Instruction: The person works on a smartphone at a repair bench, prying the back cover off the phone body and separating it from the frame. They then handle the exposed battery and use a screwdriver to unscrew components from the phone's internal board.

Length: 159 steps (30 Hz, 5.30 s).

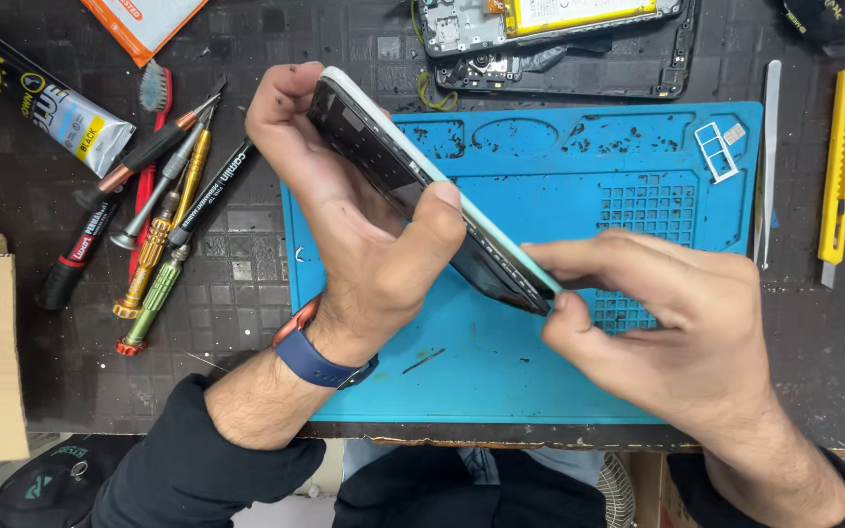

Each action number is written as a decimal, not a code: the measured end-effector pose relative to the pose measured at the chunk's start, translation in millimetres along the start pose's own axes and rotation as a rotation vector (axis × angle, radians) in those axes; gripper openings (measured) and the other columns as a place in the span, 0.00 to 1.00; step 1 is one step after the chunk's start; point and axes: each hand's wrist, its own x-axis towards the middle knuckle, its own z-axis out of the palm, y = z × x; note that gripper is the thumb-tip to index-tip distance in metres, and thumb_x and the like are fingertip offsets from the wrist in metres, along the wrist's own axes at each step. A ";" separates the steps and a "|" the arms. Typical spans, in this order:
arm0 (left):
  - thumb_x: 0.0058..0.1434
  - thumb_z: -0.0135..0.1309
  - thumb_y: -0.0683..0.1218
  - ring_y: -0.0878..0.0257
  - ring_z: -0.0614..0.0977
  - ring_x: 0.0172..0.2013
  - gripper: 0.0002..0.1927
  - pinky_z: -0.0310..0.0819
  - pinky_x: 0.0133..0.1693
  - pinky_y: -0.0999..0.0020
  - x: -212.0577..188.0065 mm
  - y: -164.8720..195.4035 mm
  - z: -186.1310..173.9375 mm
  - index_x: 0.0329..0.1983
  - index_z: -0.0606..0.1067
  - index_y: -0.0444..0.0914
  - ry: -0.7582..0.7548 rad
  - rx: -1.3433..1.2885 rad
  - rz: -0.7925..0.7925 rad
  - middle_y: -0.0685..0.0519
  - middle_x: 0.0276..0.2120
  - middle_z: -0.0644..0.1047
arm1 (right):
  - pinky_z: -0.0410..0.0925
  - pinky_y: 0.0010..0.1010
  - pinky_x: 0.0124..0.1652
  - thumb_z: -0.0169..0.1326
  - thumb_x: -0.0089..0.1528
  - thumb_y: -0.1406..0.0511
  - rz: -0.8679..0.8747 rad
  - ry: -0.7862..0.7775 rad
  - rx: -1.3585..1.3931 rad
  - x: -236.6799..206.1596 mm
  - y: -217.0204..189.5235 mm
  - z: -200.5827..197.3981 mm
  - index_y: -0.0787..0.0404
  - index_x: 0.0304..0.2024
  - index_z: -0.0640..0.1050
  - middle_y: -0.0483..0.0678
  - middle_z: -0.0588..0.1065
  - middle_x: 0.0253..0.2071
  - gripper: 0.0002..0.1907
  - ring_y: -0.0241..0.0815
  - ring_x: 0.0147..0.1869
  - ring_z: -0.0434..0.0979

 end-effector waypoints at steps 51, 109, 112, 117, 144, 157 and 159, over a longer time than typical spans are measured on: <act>0.67 0.47 0.41 0.58 0.57 0.70 0.38 0.70 0.62 0.36 11.1 3.3 -3.6 0.78 0.47 0.42 -0.023 -0.722 -0.213 0.51 0.71 0.51 | 0.75 0.26 0.40 0.63 0.56 0.76 -0.132 0.087 -0.123 -3.8 4.1 24.0 0.65 0.46 0.77 0.51 0.81 0.46 0.16 0.40 0.45 0.84; 0.63 0.64 0.54 0.50 0.74 0.68 0.50 0.69 0.73 0.57 27.6 34.0 -3.4 0.79 0.51 0.31 -0.418 -0.553 -0.317 0.38 0.70 0.65 | 0.78 0.27 0.35 0.72 0.48 0.57 0.129 -0.363 0.217 12.1 14.7 13.8 0.63 0.66 0.67 0.50 0.71 0.46 0.47 0.40 0.49 0.76; 0.59 0.64 0.49 0.53 0.77 0.64 0.49 0.74 0.70 0.59 23.9 45.2 -7.4 0.78 0.53 0.32 -0.416 -0.396 -0.225 0.39 0.67 0.68 | 0.77 0.28 0.40 0.70 0.51 0.56 0.020 -0.359 0.257 13.6 13.4 9.9 0.64 0.70 0.64 0.51 0.70 0.56 0.49 0.39 0.52 0.78; 0.56 0.67 0.43 0.57 0.78 0.61 0.45 0.74 0.66 0.65 23.6 62.8 -18.7 0.72 0.57 0.34 -0.513 0.043 0.169 0.45 0.64 0.71 | 0.69 0.40 0.61 0.66 0.53 0.58 -0.131 -0.280 0.309 9.3 15.8 -12.7 0.70 0.70 0.59 0.57 0.64 0.62 0.49 0.51 0.67 0.69; 0.58 0.62 0.36 0.57 0.80 0.57 0.30 0.75 0.60 0.61 32.1 67.8 -4.4 0.65 0.72 0.38 -0.737 0.478 0.598 0.55 0.59 0.76 | 0.79 0.28 0.53 0.61 0.53 0.76 0.013 -0.076 0.307 -18.9 17.9 -51.4 0.70 0.55 0.74 0.56 0.77 0.49 0.26 0.41 0.51 0.83; 0.67 0.59 0.34 0.64 0.79 0.54 0.25 0.72 0.56 0.65 29.5 58.2 -0.9 0.66 0.72 0.41 -0.759 0.520 0.669 0.59 0.59 0.75 | 0.77 0.24 0.39 0.60 0.54 0.79 0.224 -0.123 0.046 -18.1 23.4 -60.4 0.67 0.43 0.83 0.52 0.80 0.38 0.15 0.36 0.38 0.84; 0.70 0.58 0.35 0.64 0.79 0.54 0.22 0.71 0.56 0.64 29.4 56.0 1.2 0.66 0.72 0.39 -0.776 0.510 0.692 0.58 0.58 0.75 | 0.77 0.24 0.39 0.59 0.55 0.79 0.254 -0.118 0.133 -21.7 31.5 -57.8 0.68 0.43 0.84 0.52 0.80 0.37 0.14 0.36 0.37 0.84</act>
